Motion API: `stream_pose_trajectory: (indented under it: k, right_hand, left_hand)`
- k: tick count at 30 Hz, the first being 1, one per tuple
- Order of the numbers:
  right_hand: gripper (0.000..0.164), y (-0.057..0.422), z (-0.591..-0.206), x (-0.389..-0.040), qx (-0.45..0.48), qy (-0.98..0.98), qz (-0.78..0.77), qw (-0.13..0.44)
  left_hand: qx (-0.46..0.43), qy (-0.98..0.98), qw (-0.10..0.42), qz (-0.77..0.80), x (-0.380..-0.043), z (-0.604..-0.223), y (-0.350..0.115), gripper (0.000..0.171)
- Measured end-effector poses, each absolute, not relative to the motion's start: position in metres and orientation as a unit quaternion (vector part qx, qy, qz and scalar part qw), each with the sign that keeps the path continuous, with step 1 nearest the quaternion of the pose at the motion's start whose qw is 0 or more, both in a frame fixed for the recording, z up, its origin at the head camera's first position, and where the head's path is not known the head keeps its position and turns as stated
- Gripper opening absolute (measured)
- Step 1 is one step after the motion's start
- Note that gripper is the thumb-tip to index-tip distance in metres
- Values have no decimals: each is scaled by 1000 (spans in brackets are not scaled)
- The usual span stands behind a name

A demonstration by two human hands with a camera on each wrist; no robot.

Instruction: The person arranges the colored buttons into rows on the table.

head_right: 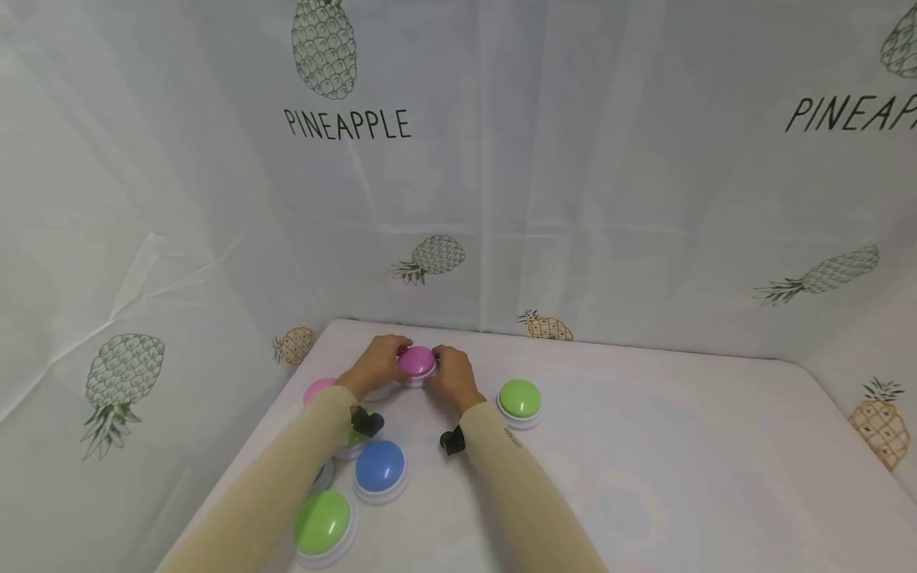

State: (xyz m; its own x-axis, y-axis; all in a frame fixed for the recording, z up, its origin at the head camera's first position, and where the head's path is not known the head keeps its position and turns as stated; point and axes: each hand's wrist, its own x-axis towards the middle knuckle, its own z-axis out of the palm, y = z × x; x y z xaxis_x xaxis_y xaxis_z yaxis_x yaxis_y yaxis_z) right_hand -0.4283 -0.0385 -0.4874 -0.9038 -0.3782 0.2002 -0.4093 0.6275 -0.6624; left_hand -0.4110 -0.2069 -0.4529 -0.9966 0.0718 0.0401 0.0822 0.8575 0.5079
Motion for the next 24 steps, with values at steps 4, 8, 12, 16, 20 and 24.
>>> stream_pose_trajectory:
  k: [4, 8, 12, 16, 20, 24]
  right_hand:
    - [57, -41, -488, -427, 217, -901, 376, 22]
    - [58, -42, -488, -427, 213, -899, 381, 21]
    - [59, -42, -487, -426, 215, -896, 387, 21]
    - [59, -42, -488, -426, 216, -896, 388, 26]
    - [61, -42, -489, -427, 214, -894, 391, 30]
    - [63, -43, -490, -427, 210, -894, 394, 34]
  left_hand:
    - [-39, -963, 11, -266, -412, -455, -208, 71]
    - [-44, -965, 12, -260, -412, -454, -209, 70]
    - [-51, -965, 13, -257, -411, -454, -209, 70]
    - [-51, -965, 12, -257, -410, -454, -209, 69]
    - [-53, -965, 16, -256, -410, -455, -209, 71]
    - [-62, -965, 23, -252, -410, -455, -209, 70]
